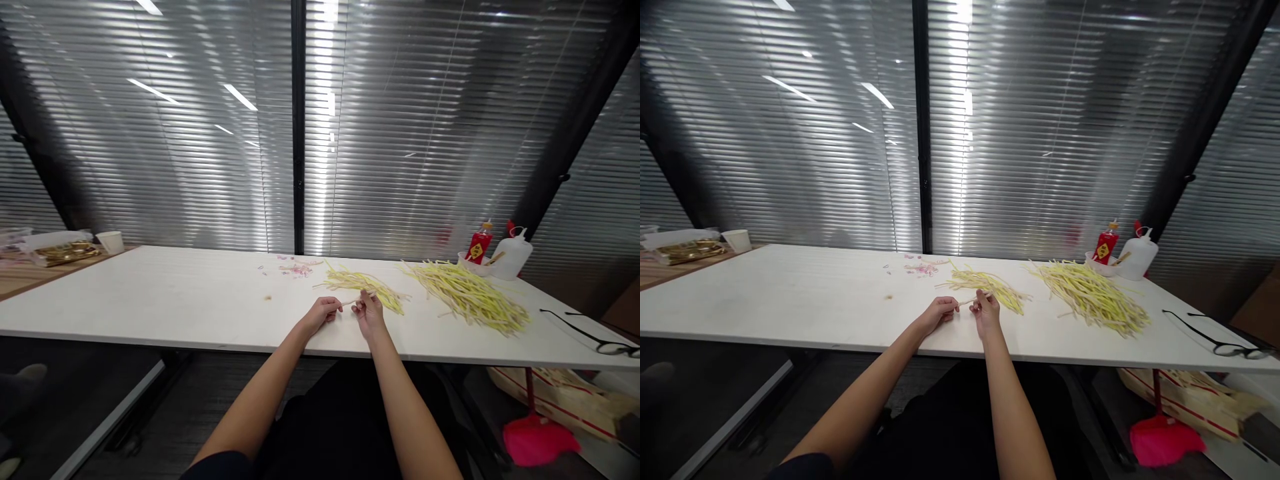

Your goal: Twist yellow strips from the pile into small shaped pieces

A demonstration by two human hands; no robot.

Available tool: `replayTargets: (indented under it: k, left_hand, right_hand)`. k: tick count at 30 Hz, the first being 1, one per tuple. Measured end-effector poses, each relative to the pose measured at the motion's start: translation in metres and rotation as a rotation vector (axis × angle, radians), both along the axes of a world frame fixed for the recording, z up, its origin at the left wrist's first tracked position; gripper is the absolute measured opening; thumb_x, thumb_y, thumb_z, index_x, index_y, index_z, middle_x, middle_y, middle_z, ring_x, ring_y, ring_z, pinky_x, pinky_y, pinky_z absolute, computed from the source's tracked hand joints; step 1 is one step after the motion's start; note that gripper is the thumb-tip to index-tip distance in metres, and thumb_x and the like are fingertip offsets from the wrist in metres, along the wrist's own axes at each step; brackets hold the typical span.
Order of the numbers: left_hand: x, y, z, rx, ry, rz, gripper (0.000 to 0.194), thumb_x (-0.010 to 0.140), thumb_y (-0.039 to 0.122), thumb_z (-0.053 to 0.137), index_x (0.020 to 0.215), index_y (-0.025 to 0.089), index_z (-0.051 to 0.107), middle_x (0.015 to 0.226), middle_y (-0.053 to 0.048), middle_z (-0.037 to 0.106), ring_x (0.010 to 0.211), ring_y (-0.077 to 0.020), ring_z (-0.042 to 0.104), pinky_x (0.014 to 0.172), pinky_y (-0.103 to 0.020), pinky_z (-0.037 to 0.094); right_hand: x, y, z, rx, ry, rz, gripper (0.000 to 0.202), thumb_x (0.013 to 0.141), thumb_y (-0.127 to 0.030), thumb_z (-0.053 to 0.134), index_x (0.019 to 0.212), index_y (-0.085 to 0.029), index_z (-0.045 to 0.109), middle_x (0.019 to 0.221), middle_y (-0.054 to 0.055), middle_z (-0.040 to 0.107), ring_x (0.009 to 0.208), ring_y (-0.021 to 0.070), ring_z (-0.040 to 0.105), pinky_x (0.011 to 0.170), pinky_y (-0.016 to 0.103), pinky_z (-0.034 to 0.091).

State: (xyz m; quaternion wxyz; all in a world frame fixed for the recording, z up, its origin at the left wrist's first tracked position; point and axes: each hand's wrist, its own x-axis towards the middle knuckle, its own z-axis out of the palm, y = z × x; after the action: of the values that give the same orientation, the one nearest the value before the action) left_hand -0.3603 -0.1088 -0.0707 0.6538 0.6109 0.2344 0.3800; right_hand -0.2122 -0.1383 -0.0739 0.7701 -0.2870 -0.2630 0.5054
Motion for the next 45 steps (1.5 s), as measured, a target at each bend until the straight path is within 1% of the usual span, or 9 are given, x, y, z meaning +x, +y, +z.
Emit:
replayTargets:
  k: [4, 8, 11, 17, 23, 30, 35, 39, 45]
  left_hand:
    - [0.000, 0.002, -0.002, -0.006, 0.001, 0.035, 0.020, 0.069, 0.031, 0.062, 0.063, 0.012, 0.056, 0.047, 0.007, 0.030, 0.043, -0.0045, 0.024, 0.045, -0.022, 0.015]
    - [0.000, 0.005, -0.004, -0.015, -0.047, 0.079, 0.021, 0.068, 0.032, 0.063, 0.063, 0.013, 0.055, 0.047, 0.007, 0.031, 0.044, -0.0046, 0.026, 0.045, -0.022, 0.015]
    - [-0.001, 0.005, -0.003, -0.028, -0.075, 0.086, 0.022, 0.068, 0.031, 0.064, 0.063, 0.012, 0.055, 0.048, 0.007, 0.031, 0.044, -0.0044, 0.026, 0.045, -0.022, 0.015]
    - [-0.001, 0.003, -0.001, -0.037, -0.061, 0.079, 0.023, 0.069, 0.033, 0.064, 0.063, 0.012, 0.055, 0.047, 0.007, 0.029, 0.044, -0.0043, 0.025, 0.045, -0.022, 0.015]
    - [-0.001, 0.003, -0.002, -0.027, -0.052, 0.058, 0.022, 0.068, 0.032, 0.064, 0.063, 0.012, 0.055, 0.047, 0.007, 0.029, 0.044, -0.0042, 0.024, 0.045, -0.022, 0.014]
    - [-0.001, 0.003, -0.003, 0.002, -0.017, 0.038, 0.022, 0.070, 0.032, 0.063, 0.063, 0.013, 0.056, 0.045, 0.008, 0.028, 0.043, -0.0045, 0.022, 0.045, -0.023, 0.012]
    - [0.000, 0.003, -0.006, 0.058, 0.051, 0.074, 0.023, 0.073, 0.035, 0.061, 0.066, 0.013, 0.056, 0.046, 0.007, 0.031, 0.043, -0.0051, 0.024, 0.045, -0.023, 0.013]
    - [0.001, 0.000, -0.004, 0.124, 0.178, 0.132, 0.026, 0.074, 0.039, 0.059, 0.070, 0.014, 0.058, 0.046, 0.008, 0.031, 0.042, -0.0054, 0.023, 0.045, -0.023, 0.015]
    - [0.001, -0.008, 0.003, 0.312, 0.345, 0.240, 0.029, 0.077, 0.039, 0.054, 0.075, 0.012, 0.064, 0.048, 0.005, 0.043, 0.047, -0.0082, 0.035, 0.049, -0.022, 0.025]
  right_hand:
    - [0.000, -0.004, 0.003, 0.011, -0.051, 0.062, 0.037, 0.058, -0.040, 0.080, 0.074, -0.022, 0.051, 0.054, -0.009, 0.041, 0.045, 0.0067, 0.040, 0.044, 0.021, 0.038]
    - [0.000, -0.007, 0.004, 0.037, -0.060, 0.122, 0.036, 0.058, -0.036, 0.080, 0.081, -0.023, 0.057, 0.058, -0.008, 0.045, 0.049, 0.0074, 0.044, 0.047, 0.021, 0.040]
    - [-0.001, -0.007, 0.003, 0.044, -0.054, 0.134, 0.035, 0.058, -0.033, 0.081, 0.084, -0.023, 0.059, 0.061, -0.007, 0.047, 0.052, 0.0077, 0.046, 0.049, 0.021, 0.041]
    - [-0.001, -0.002, 0.000, 0.025, -0.076, 0.041, 0.035, 0.057, -0.038, 0.081, 0.080, -0.022, 0.060, 0.066, -0.005, 0.053, 0.054, 0.0082, 0.048, 0.049, 0.020, 0.042]
    - [0.000, 0.000, -0.001, 0.019, -0.035, -0.008, 0.033, 0.056, -0.038, 0.082, 0.068, -0.020, 0.057, 0.060, -0.006, 0.050, 0.048, 0.0064, 0.045, 0.047, 0.021, 0.041]
    - [0.000, 0.001, -0.003, -0.014, -0.037, -0.068, 0.031, 0.059, -0.038, 0.080, 0.066, -0.019, 0.057, 0.062, -0.005, 0.052, 0.046, 0.0057, 0.045, 0.045, 0.020, 0.040]
    - [0.001, 0.000, -0.002, -0.038, -0.032, -0.104, 0.030, 0.059, -0.037, 0.080, 0.065, -0.019, 0.056, 0.061, -0.006, 0.050, 0.046, 0.0051, 0.044, 0.044, 0.019, 0.039]
    - [0.000, 0.002, -0.004, -0.035, -0.049, -0.141, 0.032, 0.059, -0.039, 0.079, 0.066, -0.019, 0.054, 0.062, -0.005, 0.049, 0.044, 0.0052, 0.043, 0.043, 0.019, 0.039]
    - [-0.001, 0.010, -0.015, -0.087, -0.239, -0.320, 0.034, 0.064, -0.048, 0.071, 0.069, -0.019, 0.054, 0.055, -0.006, 0.047, 0.042, 0.0077, 0.042, 0.043, 0.022, 0.040]
